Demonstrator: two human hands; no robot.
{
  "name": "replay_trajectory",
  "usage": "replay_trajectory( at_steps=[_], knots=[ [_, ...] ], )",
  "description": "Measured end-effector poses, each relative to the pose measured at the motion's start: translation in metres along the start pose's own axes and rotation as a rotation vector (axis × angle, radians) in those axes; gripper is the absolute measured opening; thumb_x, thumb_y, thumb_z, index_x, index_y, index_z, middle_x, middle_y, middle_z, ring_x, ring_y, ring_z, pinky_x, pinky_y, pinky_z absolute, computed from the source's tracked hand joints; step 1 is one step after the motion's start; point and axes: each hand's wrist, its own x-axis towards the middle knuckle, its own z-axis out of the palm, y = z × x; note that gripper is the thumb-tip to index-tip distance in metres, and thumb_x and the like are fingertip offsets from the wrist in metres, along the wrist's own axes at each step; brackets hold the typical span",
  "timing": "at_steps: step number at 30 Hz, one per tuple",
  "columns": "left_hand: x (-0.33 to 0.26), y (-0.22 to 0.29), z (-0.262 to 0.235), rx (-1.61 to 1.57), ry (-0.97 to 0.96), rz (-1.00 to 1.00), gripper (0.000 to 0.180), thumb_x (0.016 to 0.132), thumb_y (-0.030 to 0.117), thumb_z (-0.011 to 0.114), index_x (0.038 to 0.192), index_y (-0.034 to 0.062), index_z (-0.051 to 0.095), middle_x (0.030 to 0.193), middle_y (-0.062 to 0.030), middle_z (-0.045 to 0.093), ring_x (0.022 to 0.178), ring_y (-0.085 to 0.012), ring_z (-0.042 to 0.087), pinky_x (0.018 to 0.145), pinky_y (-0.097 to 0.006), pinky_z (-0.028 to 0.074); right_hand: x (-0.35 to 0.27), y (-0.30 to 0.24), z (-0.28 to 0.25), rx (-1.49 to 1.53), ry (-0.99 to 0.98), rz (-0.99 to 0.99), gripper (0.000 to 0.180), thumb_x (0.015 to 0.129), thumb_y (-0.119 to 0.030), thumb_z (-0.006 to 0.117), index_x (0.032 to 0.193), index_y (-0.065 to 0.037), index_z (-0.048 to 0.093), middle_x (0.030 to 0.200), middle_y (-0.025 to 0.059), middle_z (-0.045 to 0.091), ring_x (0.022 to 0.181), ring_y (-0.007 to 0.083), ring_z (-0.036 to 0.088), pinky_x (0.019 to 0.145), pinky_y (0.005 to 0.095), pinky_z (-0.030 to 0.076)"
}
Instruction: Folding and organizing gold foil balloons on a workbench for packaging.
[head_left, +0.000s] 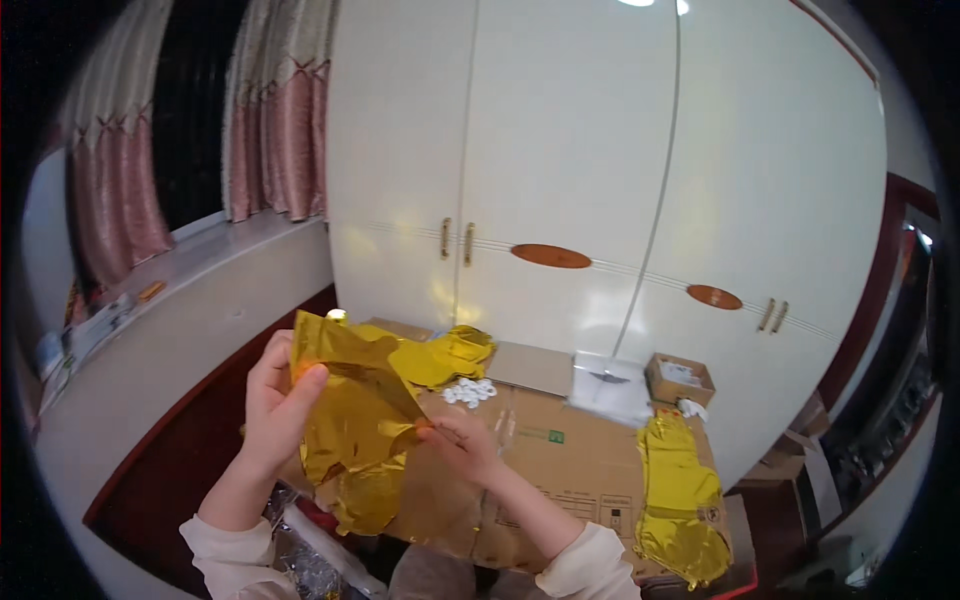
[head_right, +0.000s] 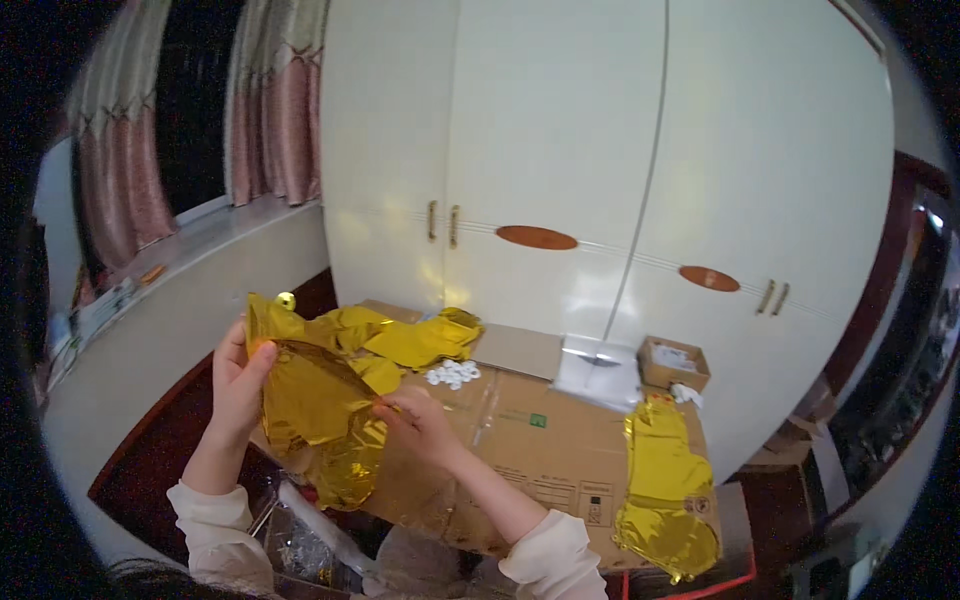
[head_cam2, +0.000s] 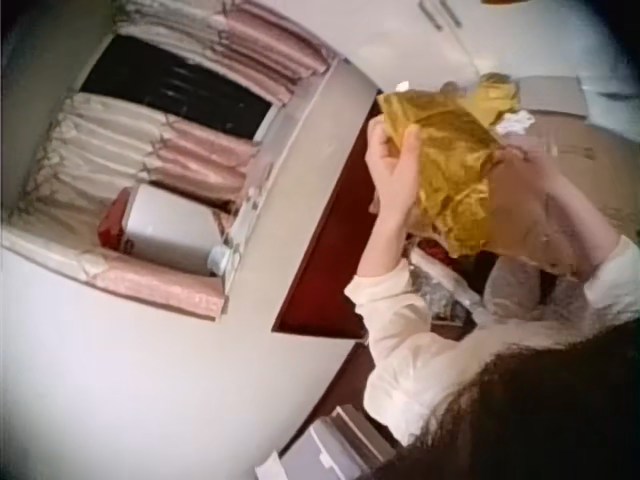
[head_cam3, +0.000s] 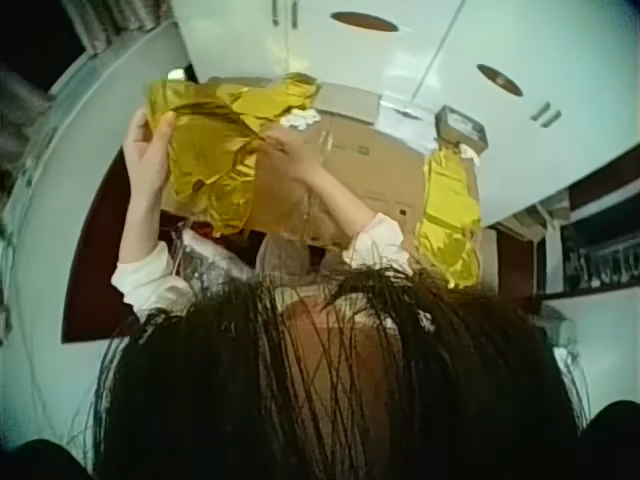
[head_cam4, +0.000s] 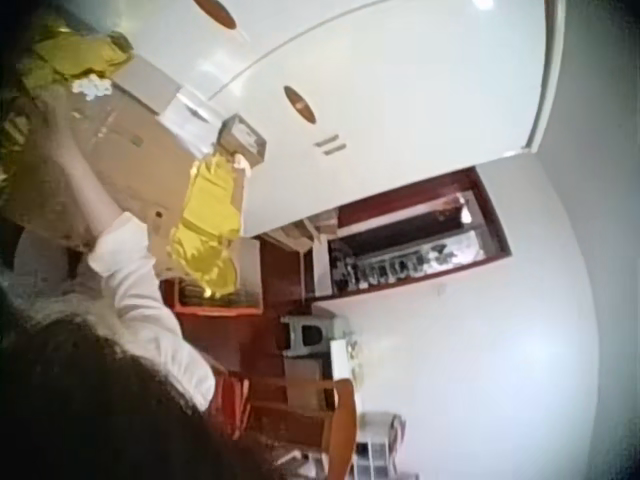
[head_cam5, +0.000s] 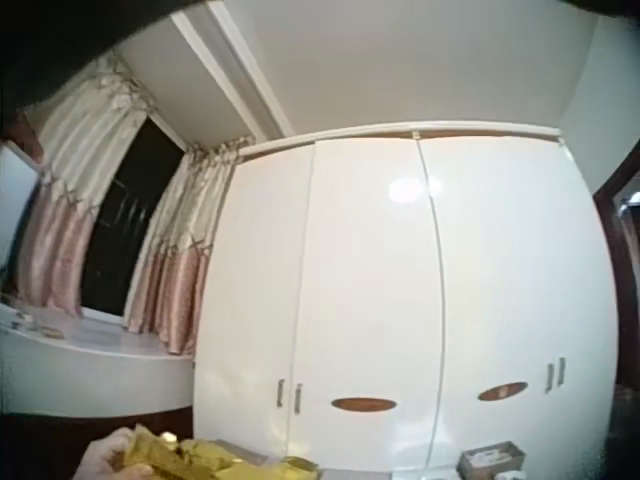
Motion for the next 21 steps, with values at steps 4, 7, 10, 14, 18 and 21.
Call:
replay_trajectory(
  at_steps=[4,7,10,14,18,21],
  knots=[
    [0.011,-0.015,0.014,0.054,0.003,0.211,0.006,0.087,0.006,0.062,0.085,0.0020,0.058,0.113,-0.0091,0.052,0.112,-0.0172,0.048,0.098,-0.033,0.037,-0.028,-0.022,-0.044,0.112,0.066,0.380,0.013,0.095,-0.013,0.062,0.101,-0.001,0.064,0.080,-0.0012,0.062,0.076,0.0060,0.055,0.065,0.0240,0.045],
    [0.017,-0.012,0.032,0.161,-0.074,0.434,0.009,0.084,0.009,0.065,0.085,0.0028,0.058,0.122,-0.0127,0.050,0.122,-0.0200,0.043,0.103,-0.038,0.034,-0.041,-0.030,-0.074,0.196,0.132,0.476,0.017,0.099,-0.018,0.057,0.102,-0.002,0.062,0.085,-0.0024,0.062,0.080,0.0035,0.054,0.069,0.0219,0.045],
    [0.043,-0.035,0.078,0.012,-0.260,0.425,0.031,0.082,0.011,0.066,0.108,0.0034,0.053,0.136,-0.0161,0.040,0.130,-0.0259,0.039,0.108,-0.043,0.031,-0.063,-0.020,-0.105,0.358,0.281,0.605,0.018,0.100,-0.019,0.053,0.105,-0.004,0.062,0.089,-0.0024,0.062,0.081,0.0046,0.054,0.072,0.0215,0.045],
    [0.060,-0.114,0.121,0.081,-0.461,-0.073,0.086,0.081,0.015,0.070,0.149,0.0093,0.017,0.150,-0.0198,0.023,0.137,-0.0332,0.033,0.110,-0.046,0.031,-0.094,0.006,-0.136,0.415,0.501,0.819,0.019,0.101,-0.021,0.051,0.103,-0.004,0.061,0.090,-0.0014,0.063,0.080,0.0066,0.056,0.072,0.0226,0.046],
    [0.022,-0.219,0.141,0.293,-0.782,-0.127,0.089,0.085,0.009,0.067,0.152,0.0095,0.009,0.150,-0.0197,0.024,0.133,-0.0317,0.040,0.107,-0.045,0.037,-0.166,0.069,-0.182,0.273,0.559,0.975,0.020,0.101,-0.022,0.050,0.099,-0.006,0.060,0.086,0.0008,0.063,0.075,0.0095,0.059,0.067,0.0257,0.049],
    [-0.007,-0.293,0.164,-0.282,-1.030,-0.640,0.089,0.088,0.006,0.065,0.152,0.0126,0.005,0.131,-0.0154,0.049,0.110,-0.0239,0.057,0.085,-0.037,0.050,-0.216,0.108,-0.208,0.163,0.637,1.096,0.019,0.101,-0.020,0.049,0.098,-0.005,0.061,0.083,0.0017,0.063,0.072,0.0113,0.059,0.064,0.0275,0.049]
  ],
)
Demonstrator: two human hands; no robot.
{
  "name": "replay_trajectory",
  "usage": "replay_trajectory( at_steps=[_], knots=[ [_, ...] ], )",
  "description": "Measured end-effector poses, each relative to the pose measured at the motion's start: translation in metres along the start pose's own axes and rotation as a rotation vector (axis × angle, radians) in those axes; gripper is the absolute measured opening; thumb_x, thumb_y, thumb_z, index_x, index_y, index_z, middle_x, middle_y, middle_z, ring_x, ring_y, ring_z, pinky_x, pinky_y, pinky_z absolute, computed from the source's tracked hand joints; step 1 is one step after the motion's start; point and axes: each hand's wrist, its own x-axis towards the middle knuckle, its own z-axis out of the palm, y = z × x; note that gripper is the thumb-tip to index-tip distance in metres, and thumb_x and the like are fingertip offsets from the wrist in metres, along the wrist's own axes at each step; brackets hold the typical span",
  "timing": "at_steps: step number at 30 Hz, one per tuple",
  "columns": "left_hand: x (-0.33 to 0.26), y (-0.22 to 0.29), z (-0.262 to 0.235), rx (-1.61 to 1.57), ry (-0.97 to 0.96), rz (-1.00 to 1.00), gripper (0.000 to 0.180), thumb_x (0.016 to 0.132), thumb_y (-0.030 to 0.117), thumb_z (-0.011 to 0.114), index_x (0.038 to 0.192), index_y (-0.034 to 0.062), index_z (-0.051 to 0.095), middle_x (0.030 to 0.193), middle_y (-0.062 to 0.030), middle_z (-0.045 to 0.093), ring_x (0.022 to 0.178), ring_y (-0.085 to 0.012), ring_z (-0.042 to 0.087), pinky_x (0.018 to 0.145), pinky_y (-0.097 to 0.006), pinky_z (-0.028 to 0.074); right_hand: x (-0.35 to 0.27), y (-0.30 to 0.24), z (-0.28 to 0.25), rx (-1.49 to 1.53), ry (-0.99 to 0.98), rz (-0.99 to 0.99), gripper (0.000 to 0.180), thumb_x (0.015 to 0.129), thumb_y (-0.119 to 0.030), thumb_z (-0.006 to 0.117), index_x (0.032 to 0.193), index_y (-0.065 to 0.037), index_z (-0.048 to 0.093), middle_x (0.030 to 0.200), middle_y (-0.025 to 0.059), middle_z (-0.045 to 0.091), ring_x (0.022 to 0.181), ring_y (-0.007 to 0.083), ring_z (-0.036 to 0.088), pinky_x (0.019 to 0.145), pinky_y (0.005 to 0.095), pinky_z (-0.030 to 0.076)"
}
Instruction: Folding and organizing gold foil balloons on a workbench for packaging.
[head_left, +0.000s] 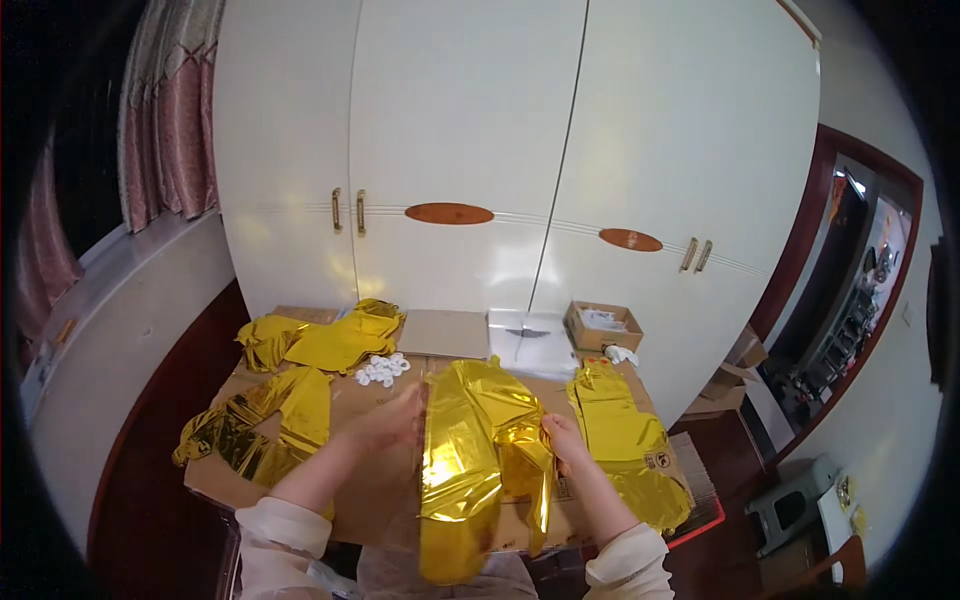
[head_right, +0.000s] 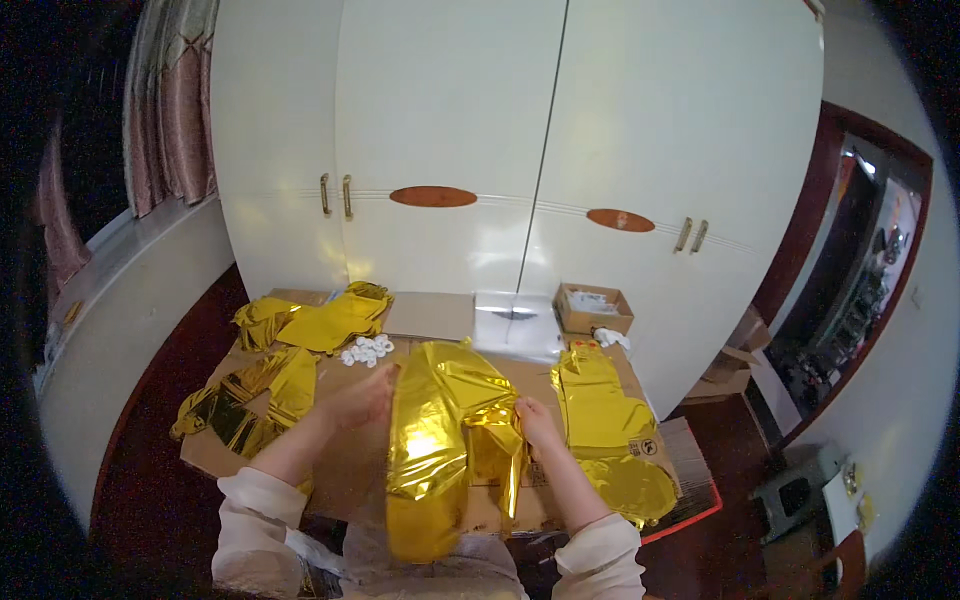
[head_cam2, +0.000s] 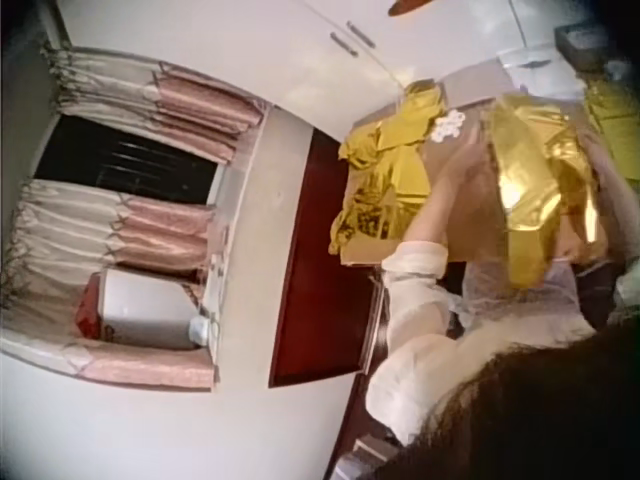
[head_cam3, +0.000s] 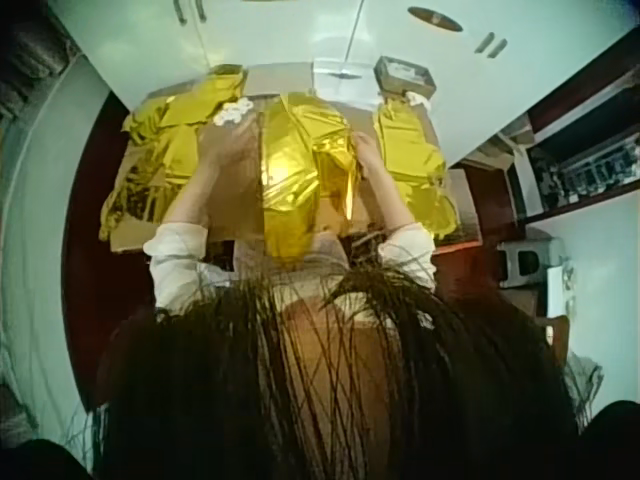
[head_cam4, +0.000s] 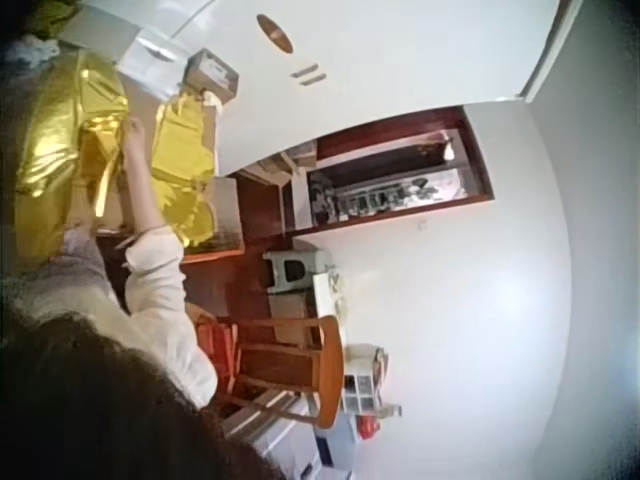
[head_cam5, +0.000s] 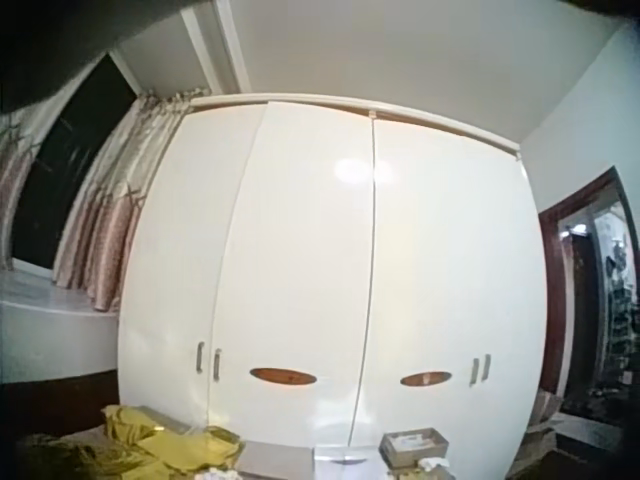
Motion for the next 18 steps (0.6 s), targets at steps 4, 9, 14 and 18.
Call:
replay_trajectory(
  at_steps=[4,9,14,18],
  knots=[
    [-0.002,0.012,0.028,-0.163,0.087,-0.387,0.092,0.088,0.011,0.069,0.152,0.0137,0.004,0.118,-0.0139,0.060,0.092,-0.0214,0.065,0.070,-0.034,0.055,0.003,0.019,-0.009,-0.053,0.094,0.089,0.020,0.100,-0.019,0.049,0.096,-0.004,0.062,0.081,0.0018,0.061,0.072,0.0115,0.057,0.066,0.0280,0.047],
    [0.000,-0.003,0.043,-0.168,0.200,-0.382,0.090,0.088,0.028,0.069,0.149,0.0028,0.008,0.121,-0.0186,0.058,0.097,-0.0244,0.064,0.076,-0.036,0.054,0.003,0.016,0.008,-0.077,0.071,0.076,0.020,0.100,-0.018,0.048,0.096,-0.005,0.062,0.077,-0.0001,0.058,0.067,0.0112,0.049,0.061,0.0273,0.040],
    [-0.011,-0.018,0.090,0.953,0.394,0.292,0.078,0.084,0.044,0.067,0.140,0.0010,0.035,0.128,-0.0238,0.050,0.117,-0.0354,0.051,0.095,-0.051,0.042,0.015,0.021,0.000,-0.398,0.209,-0.127,0.023,0.097,-0.025,0.051,0.099,-0.005,0.061,0.083,0.0088,0.064,0.073,0.0226,0.061,0.066,0.0362,0.047],
    [-0.043,-0.008,0.144,1.250,0.231,0.415,0.077,0.080,0.055,0.066,0.135,0.0055,0.046,0.133,-0.0219,0.048,0.126,-0.0385,0.044,0.100,-0.059,0.034,-0.003,-0.008,-0.019,-1.129,0.263,-0.198,0.032,0.092,-0.033,0.056,0.107,-0.004,0.058,0.102,0.0208,0.066,0.093,0.0404,0.065,0.075,0.0504,0.051]
  ],
)
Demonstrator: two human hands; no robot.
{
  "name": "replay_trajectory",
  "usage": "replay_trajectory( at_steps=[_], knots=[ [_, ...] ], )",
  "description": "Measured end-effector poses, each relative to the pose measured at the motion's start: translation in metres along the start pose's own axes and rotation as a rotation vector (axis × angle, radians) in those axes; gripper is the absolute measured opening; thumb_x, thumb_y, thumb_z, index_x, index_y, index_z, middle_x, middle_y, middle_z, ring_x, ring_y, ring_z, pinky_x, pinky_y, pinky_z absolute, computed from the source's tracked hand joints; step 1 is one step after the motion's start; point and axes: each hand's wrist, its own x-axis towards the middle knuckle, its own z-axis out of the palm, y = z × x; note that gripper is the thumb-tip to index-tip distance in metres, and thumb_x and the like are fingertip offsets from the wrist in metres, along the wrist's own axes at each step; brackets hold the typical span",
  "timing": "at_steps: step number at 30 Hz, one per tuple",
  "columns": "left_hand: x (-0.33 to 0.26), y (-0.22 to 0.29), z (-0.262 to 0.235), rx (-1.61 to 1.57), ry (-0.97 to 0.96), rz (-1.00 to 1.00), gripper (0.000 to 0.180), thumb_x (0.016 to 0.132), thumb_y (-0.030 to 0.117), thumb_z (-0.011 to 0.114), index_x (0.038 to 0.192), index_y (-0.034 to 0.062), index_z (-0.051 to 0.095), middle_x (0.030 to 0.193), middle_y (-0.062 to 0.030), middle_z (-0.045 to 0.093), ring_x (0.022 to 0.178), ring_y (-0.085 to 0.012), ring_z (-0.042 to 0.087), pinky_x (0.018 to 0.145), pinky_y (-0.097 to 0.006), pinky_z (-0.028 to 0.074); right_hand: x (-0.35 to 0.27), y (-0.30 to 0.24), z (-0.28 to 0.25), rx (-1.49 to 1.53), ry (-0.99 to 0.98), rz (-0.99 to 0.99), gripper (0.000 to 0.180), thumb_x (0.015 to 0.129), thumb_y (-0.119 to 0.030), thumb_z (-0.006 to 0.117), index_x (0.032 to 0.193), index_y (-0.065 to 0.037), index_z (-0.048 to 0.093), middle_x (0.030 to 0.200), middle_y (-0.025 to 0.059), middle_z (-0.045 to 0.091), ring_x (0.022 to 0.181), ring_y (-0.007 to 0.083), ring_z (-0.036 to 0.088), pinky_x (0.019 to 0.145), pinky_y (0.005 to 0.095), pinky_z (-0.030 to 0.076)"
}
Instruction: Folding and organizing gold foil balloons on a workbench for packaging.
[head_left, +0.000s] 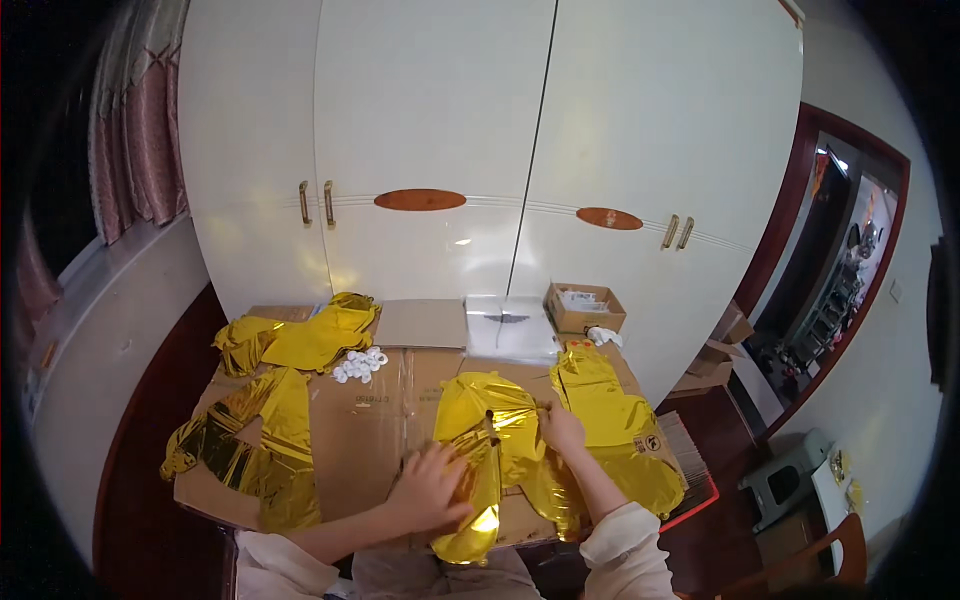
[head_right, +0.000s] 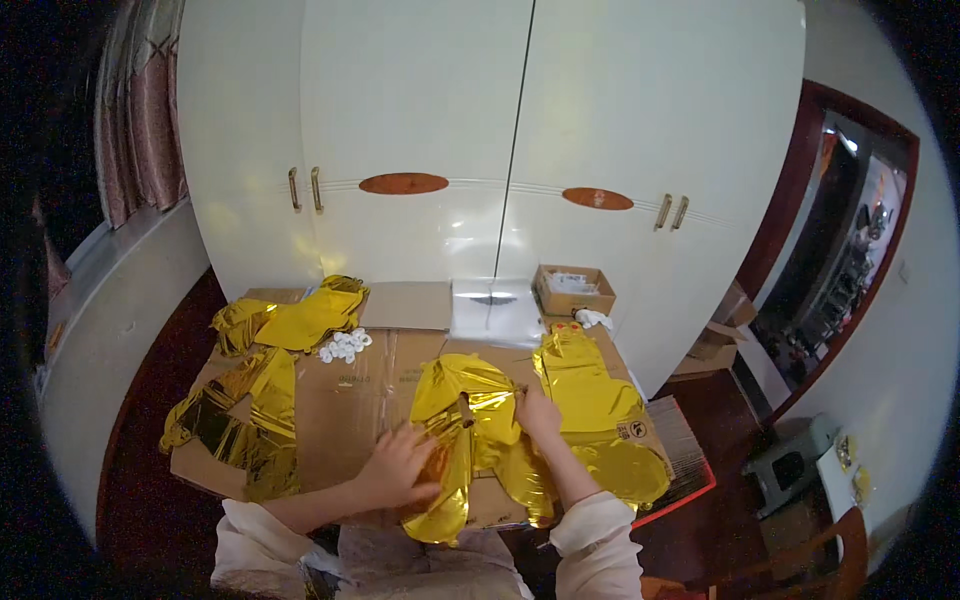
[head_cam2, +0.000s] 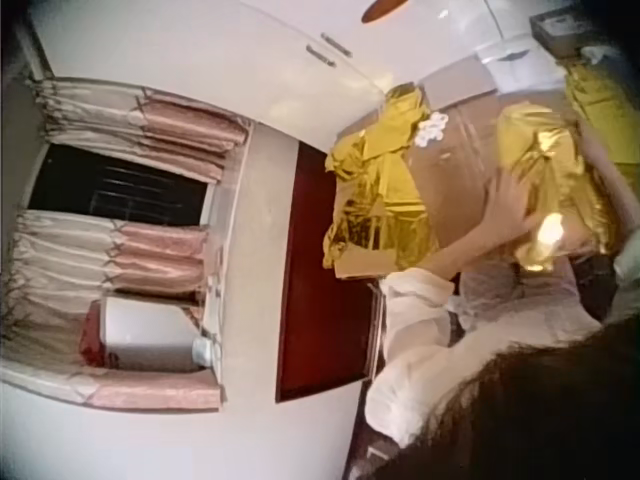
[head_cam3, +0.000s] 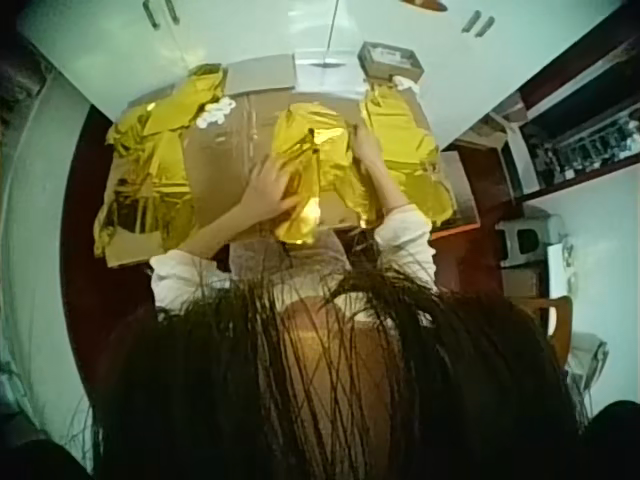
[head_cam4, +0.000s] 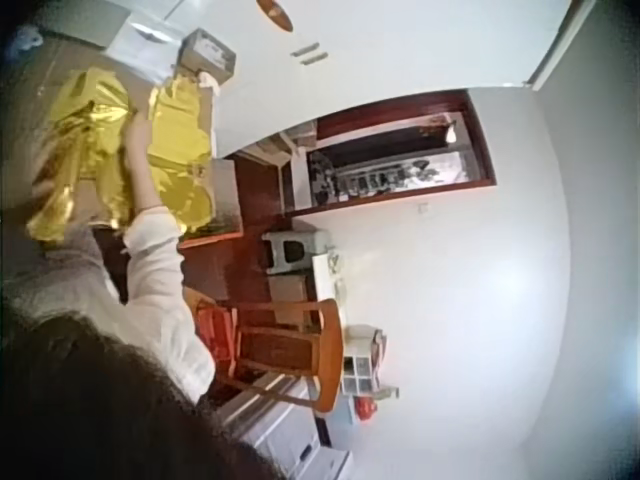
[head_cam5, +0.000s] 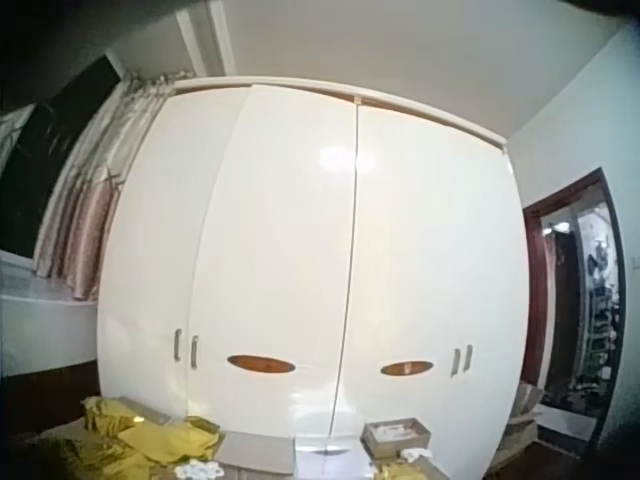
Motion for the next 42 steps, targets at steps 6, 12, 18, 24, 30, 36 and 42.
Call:
replay_trajectory(
  at_steps=[6,12,18,24,30,36,42],
  knots=[
    [-0.031,-0.006,0.004,0.241,-0.410,0.067,0.082,0.080,0.068,0.056,0.142,0.0172,0.042,0.145,-0.0167,0.041,0.135,-0.0379,0.037,0.105,-0.067,0.025,-0.034,-0.001,-0.018,-0.207,-0.010,-0.524,0.056,0.090,-0.043,0.059,0.132,-0.009,0.048,0.130,0.0181,0.054,0.119,0.0395,0.053,0.095,0.0518,0.044],
    [-0.047,-0.046,-0.023,0.220,-0.567,-0.011,0.085,0.081,0.072,0.052,0.147,0.0197,0.036,0.152,-0.0133,0.035,0.140,-0.0374,0.031,0.107,-0.071,0.019,-0.076,0.005,0.005,-0.269,-0.243,-0.621,0.067,0.095,-0.054,0.044,0.146,-0.013,0.036,0.153,0.0133,0.032,0.143,0.0336,0.027,0.113,0.0611,0.016],
    [-0.084,-0.077,-0.045,0.220,-0.585,-0.166,0.094,0.080,0.075,0.050,0.146,0.0087,0.036,0.152,-0.0129,0.033,0.142,-0.0354,0.027,0.108,-0.069,0.019,-0.097,-0.039,0.024,-0.289,-0.193,-0.604,0.068,0.095,-0.055,0.044,0.145,-0.009,0.037,0.150,0.0200,0.033,0.140,0.0409,0.028,0.110,0.0607,0.022],
    [-0.073,-0.083,-0.057,0.359,-0.519,-0.168,0.091,0.082,0.070,0.052,0.137,-0.0017,0.044,0.147,-0.0167,0.040,0.141,-0.0344,0.030,0.110,-0.061,0.024,-0.093,-0.032,0.020,0.105,-0.178,-0.483,0.063,0.095,-0.044,0.052,0.143,-0.005,0.038,0.147,0.0239,0.037,0.137,0.0446,0.032,0.112,0.0529,0.026],
    [-0.028,-0.054,-0.019,0.176,-0.389,0.023,0.083,0.087,0.061,0.053,0.141,0.0012,0.038,0.149,-0.0185,0.036,0.141,-0.0358,0.028,0.110,-0.058,0.027,-0.077,0.029,-0.087,0.011,-0.157,-0.356,0.056,0.087,-0.031,0.067,0.133,-0.004,0.051,0.141,0.0190,0.048,0.134,0.0405,0.039,0.111,0.0524,0.029],
    [0.000,-0.048,0.007,0.124,-0.571,0.137,0.088,0.086,0.072,0.045,0.152,0.0166,0.024,0.158,-0.0172,0.017,0.144,-0.0429,0.017,0.111,-0.065,0.017,-0.106,0.105,-0.084,-0.184,-0.168,-0.344,0.056,0.087,-0.035,0.065,0.135,-0.008,0.052,0.145,0.0155,0.046,0.137,0.0384,0.037,0.111,0.0525,0.029],
    [-0.014,-0.078,-0.006,0.092,-0.663,0.082,0.092,0.083,0.078,0.042,0.154,0.0238,0.019,0.160,-0.0156,0.011,0.145,-0.0436,0.012,0.110,-0.068,0.013,-0.104,0.123,-0.059,-0.029,-0.090,-0.254,0.045,0.089,-0.029,0.064,0.128,-0.007,0.060,0.140,0.0141,0.051,0.136,0.0358,0.040,0.112,0.0488,0.029]
  ],
)
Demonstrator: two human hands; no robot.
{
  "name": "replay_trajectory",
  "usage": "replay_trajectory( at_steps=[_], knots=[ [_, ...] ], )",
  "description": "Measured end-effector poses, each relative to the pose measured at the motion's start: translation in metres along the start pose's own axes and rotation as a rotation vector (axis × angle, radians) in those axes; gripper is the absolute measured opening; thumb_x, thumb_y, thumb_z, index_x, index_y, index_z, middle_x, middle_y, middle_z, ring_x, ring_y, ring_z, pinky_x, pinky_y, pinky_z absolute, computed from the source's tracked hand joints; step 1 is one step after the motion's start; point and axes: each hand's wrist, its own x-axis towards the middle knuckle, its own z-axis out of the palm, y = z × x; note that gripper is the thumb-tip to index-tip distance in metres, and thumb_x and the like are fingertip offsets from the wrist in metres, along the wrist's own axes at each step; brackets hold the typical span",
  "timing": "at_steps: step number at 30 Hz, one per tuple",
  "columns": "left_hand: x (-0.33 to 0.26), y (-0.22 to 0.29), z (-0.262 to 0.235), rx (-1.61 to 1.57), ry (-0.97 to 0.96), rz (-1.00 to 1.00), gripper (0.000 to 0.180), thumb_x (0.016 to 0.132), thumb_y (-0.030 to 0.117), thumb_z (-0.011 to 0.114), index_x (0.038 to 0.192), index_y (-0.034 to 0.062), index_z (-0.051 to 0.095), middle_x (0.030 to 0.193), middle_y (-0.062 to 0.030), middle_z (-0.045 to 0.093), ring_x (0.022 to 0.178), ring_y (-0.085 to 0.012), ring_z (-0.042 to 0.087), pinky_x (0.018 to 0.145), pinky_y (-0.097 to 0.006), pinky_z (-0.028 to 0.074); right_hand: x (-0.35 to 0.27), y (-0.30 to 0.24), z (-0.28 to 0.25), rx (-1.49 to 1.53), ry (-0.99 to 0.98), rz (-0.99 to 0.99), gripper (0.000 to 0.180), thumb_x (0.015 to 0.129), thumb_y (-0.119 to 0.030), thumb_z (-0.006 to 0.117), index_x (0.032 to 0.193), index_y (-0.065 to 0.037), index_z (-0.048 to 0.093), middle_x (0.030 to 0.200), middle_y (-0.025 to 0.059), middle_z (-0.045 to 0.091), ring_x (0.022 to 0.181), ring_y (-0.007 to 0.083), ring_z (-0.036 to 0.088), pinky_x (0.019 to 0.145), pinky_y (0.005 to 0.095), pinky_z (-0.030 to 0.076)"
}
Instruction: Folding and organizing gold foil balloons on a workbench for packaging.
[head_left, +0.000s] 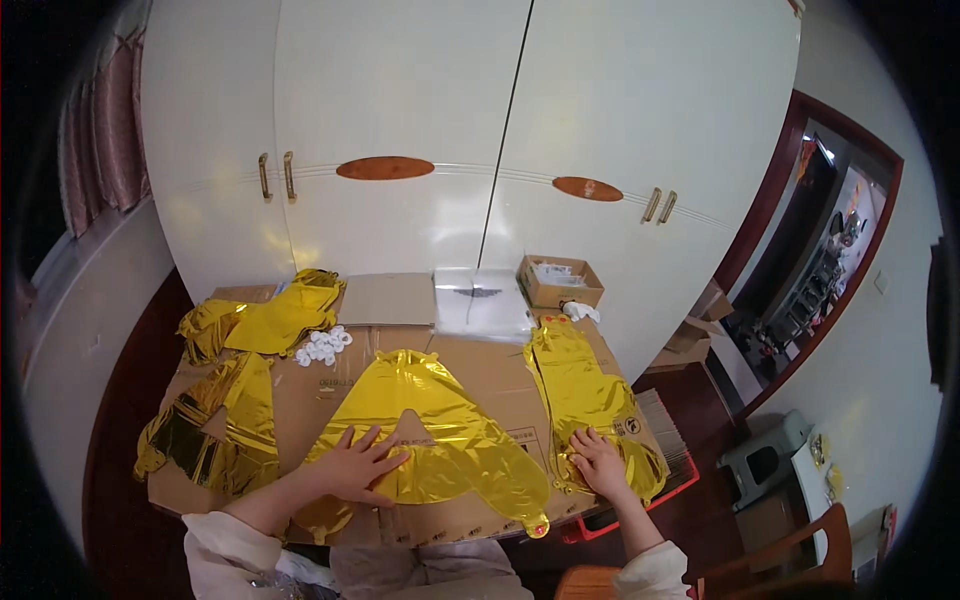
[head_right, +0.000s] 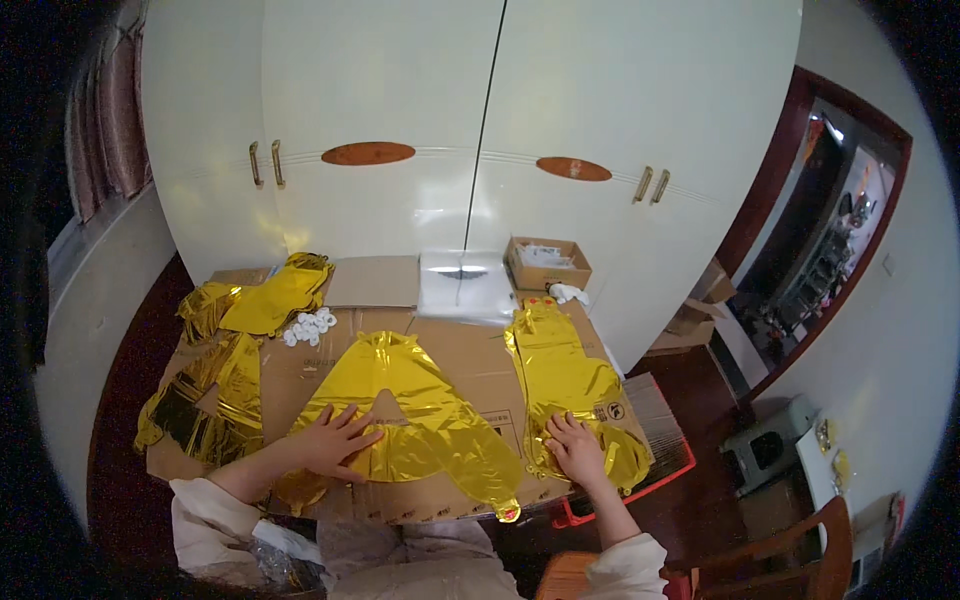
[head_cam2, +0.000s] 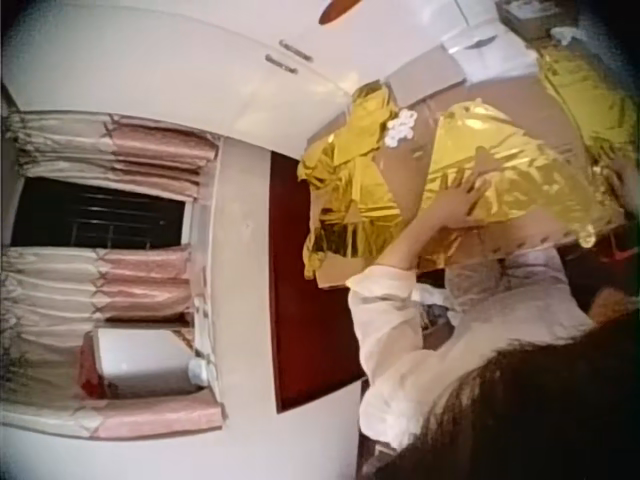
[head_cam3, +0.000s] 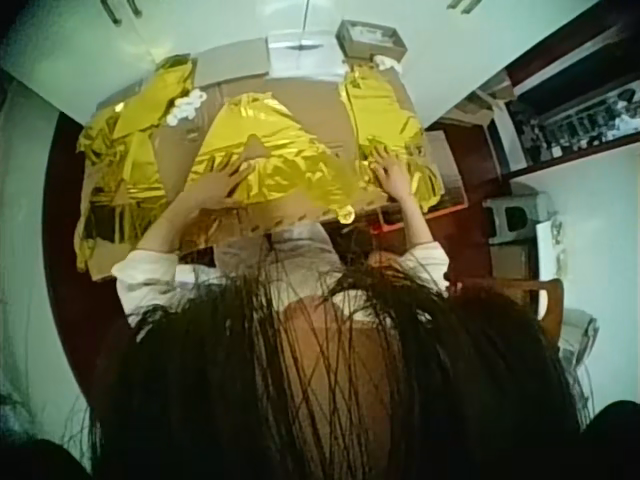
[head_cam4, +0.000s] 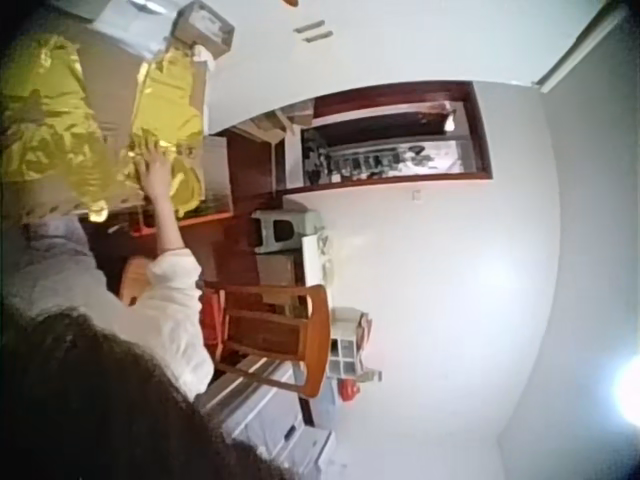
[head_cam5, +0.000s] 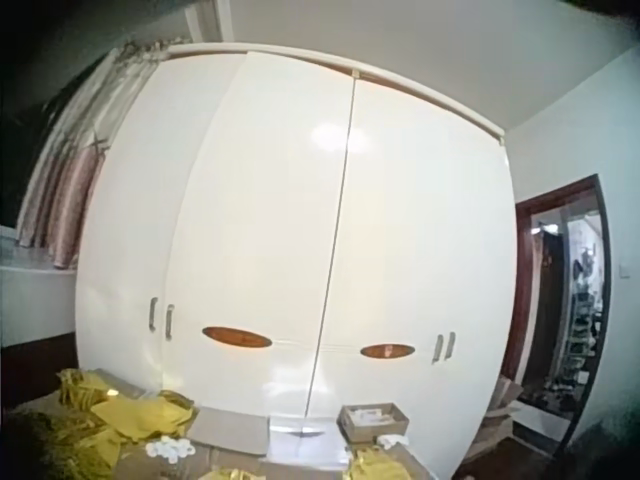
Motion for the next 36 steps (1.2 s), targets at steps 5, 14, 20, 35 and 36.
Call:
replay_trajectory(
  at_steps=[5,14,20,35,36],
  knots=[
    [0.014,0.005,-0.025,-0.032,0.106,0.090,0.082,0.083,0.065,0.056,0.144,0.0128,0.038,0.150,-0.0162,0.030,0.140,-0.0388,0.026,0.107,-0.063,0.026,0.004,0.013,0.011,0.118,0.284,-0.047,0.025,0.087,-0.017,0.066,0.107,-0.002,0.070,0.106,0.0137,0.071,0.101,0.0307,0.067,0.084,0.0388,0.052],
    [0.174,0.099,-0.068,-0.188,0.412,0.283,0.038,0.088,0.034,0.062,0.113,0.0050,0.062,0.109,-0.0139,0.065,0.102,-0.0320,0.061,0.087,-0.042,0.048,0.007,0.015,-0.017,0.942,0.142,0.479,0.013,0.092,-0.014,0.065,0.092,-0.001,0.068,0.080,-0.0016,0.064,0.071,0.0065,0.056,0.065,0.0233,0.046],
    [0.255,0.165,-0.077,-0.978,0.128,-0.058,0.045,0.084,0.044,0.066,0.079,-0.0008,0.070,0.071,-0.0170,0.067,0.066,-0.0282,0.066,0.063,-0.040,0.052,0.006,0.027,-0.012,0.881,0.130,0.332,0.016,0.096,-0.016,0.060,0.098,-0.001,0.068,0.087,-0.0024,0.065,0.080,0.0056,0.056,0.073,0.0225,0.047],
    [0.290,0.194,-0.032,-1.266,0.300,-0.215,0.042,0.085,0.036,0.070,0.073,-0.0041,0.065,0.060,-0.0107,0.063,0.055,-0.0171,0.064,0.051,-0.032,0.049,0.017,-0.007,-0.042,0.629,0.059,-0.028,0.051,0.087,-0.015,0.073,0.130,0.004,0.054,0.104,0.0076,0.066,0.095,0.0155,0.061,0.085,0.0287,0.049],
    [0.284,0.194,-0.042,-1.250,0.269,-0.229,0.044,0.086,0.037,0.069,0.073,-0.0043,0.065,0.060,-0.0109,0.063,0.056,-0.0171,0.064,0.050,-0.032,0.048,0.018,-0.012,-0.048,0.571,0.023,0.043,0.051,0.086,-0.014,0.073,0.129,0.004,0.054,0.103,0.0076,0.066,0.093,0.0150,0.062,0.084,0.0290,0.050]
  ],
)
